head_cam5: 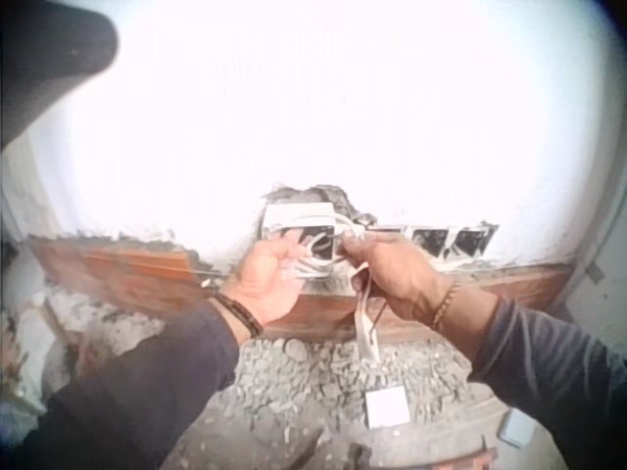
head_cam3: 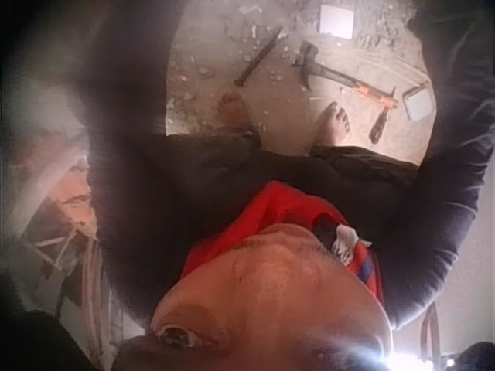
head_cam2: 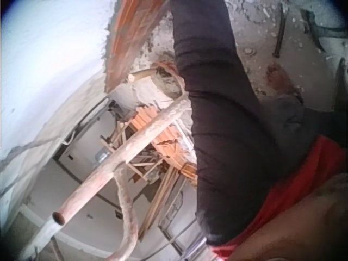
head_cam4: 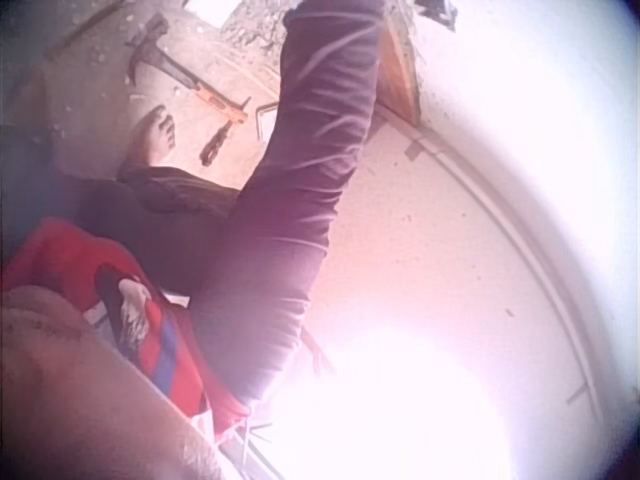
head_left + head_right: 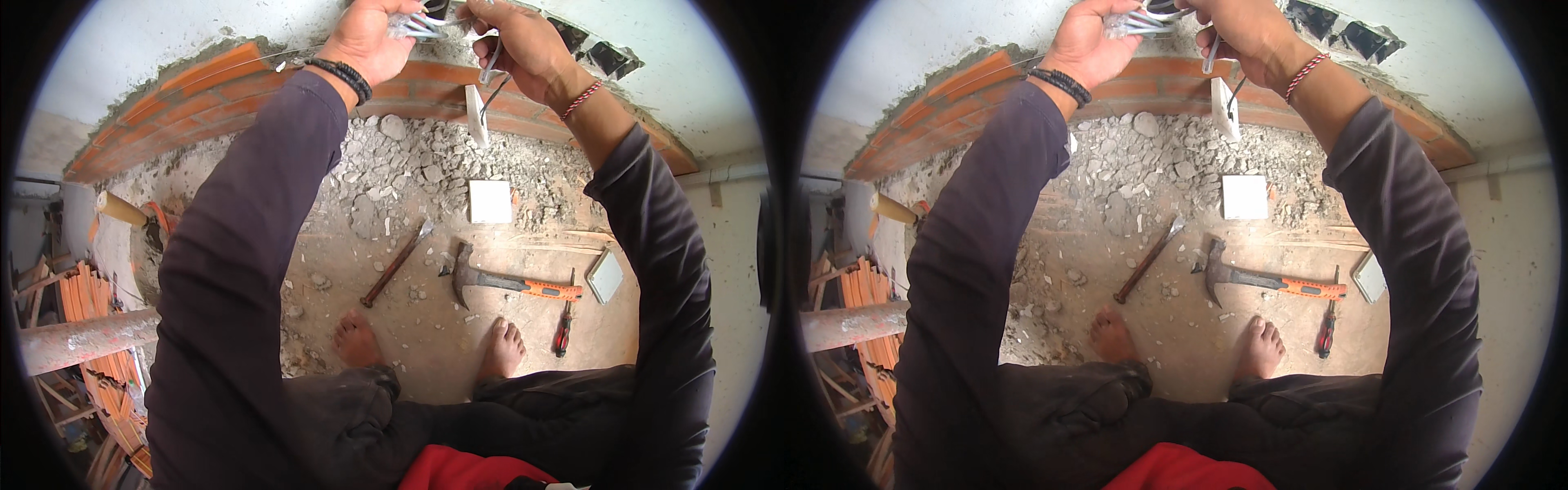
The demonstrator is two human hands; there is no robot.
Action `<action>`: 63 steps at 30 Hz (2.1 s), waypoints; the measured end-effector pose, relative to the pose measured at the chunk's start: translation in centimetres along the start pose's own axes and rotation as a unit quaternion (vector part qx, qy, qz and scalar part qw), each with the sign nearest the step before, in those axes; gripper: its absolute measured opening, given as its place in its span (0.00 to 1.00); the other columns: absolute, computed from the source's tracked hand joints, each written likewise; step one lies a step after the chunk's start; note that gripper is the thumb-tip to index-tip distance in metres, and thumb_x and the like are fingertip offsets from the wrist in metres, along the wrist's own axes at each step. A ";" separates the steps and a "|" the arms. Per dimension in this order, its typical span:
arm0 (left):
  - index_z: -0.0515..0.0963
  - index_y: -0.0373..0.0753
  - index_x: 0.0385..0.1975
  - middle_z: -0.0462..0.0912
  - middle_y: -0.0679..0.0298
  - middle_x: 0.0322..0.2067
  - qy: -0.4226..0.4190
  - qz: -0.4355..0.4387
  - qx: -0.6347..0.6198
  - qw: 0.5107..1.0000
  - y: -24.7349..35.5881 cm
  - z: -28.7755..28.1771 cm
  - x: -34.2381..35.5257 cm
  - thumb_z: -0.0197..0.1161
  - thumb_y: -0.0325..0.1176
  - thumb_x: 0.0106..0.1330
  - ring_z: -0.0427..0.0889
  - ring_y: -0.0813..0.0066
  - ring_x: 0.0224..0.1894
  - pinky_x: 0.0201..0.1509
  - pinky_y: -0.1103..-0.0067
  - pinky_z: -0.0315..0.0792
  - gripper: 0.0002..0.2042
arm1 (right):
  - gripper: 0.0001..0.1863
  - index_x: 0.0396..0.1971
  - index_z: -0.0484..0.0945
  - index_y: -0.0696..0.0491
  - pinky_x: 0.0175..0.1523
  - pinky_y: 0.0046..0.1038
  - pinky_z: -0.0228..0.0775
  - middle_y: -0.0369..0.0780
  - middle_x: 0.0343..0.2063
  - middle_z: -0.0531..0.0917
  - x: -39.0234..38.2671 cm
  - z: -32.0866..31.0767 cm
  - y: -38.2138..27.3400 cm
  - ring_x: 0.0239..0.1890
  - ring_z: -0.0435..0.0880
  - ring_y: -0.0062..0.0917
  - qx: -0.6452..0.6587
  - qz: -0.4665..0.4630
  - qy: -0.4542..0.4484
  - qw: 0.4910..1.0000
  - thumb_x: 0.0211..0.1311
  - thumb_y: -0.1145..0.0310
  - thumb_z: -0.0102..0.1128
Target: The person organizes electrical wires within junction boxes on a wall and uses a hammer and chisel to remove masonry debris from around the boxes.
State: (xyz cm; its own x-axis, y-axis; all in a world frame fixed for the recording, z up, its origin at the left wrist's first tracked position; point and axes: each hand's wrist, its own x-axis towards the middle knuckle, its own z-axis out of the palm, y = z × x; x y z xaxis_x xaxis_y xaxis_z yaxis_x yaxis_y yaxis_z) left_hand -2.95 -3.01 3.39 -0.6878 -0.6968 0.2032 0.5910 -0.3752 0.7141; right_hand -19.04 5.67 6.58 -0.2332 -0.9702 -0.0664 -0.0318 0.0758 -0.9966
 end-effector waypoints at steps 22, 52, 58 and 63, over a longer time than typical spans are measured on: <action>0.68 0.41 0.57 0.76 0.68 0.52 0.109 0.015 0.099 0.989 -0.9 -0.5 -3.6 0.54 0.22 0.61 0.71 0.75 0.56 0.68 0.70 0.57 0.21 | 0.13 0.39 0.81 0.53 0.24 0.14 0.71 0.34 0.21 0.79 -0.6 1.5 1.5 0.20 0.79 0.16 -0.093 -0.026 -0.046 0.994 0.61 0.61 0.65; 0.63 0.41 0.55 0.76 0.66 0.40 0.153 0.132 0.332 0.921 -3.9 1.6 -5.7 0.64 0.23 0.63 0.76 0.81 0.44 0.52 0.80 0.71 0.22 | 0.09 0.38 0.83 0.51 0.39 0.29 0.75 0.41 0.24 0.84 2.7 1.2 -0.2 0.30 0.85 0.28 -0.364 -0.238 -0.049 0.899 0.56 0.68 0.64; 0.69 0.38 0.38 0.76 0.67 0.33 0.244 0.167 0.328 0.897 -4.1 2.0 -5.2 0.63 0.15 0.56 0.77 0.81 0.37 0.44 0.82 0.73 0.14 | 0.10 0.36 0.82 0.53 0.41 0.32 0.76 0.43 0.25 0.85 3.0 -0.8 1.1 0.30 0.85 0.33 -0.335 -0.199 0.127 0.912 0.54 0.67 0.61; 0.70 0.39 0.30 0.76 0.68 0.30 0.225 0.202 0.324 0.896 -3.4 0.9 -5.0 0.62 0.15 0.55 0.77 0.82 0.34 0.38 0.83 0.72 0.11 | 0.18 0.50 0.78 0.49 0.36 0.35 0.75 0.45 0.24 0.84 2.9 -2.8 3.3 0.25 0.83 0.37 -0.433 -0.302 0.144 0.837 0.58 0.68 0.59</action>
State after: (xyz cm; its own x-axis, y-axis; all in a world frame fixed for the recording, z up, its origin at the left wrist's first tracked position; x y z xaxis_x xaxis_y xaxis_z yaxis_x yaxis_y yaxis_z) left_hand -1.89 2.25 0.53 -0.1462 -0.9269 0.3457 0.2849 0.2952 0.9120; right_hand -22.52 3.70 3.22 -0.1404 -0.8059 0.5752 -0.8918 -0.1495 -0.4271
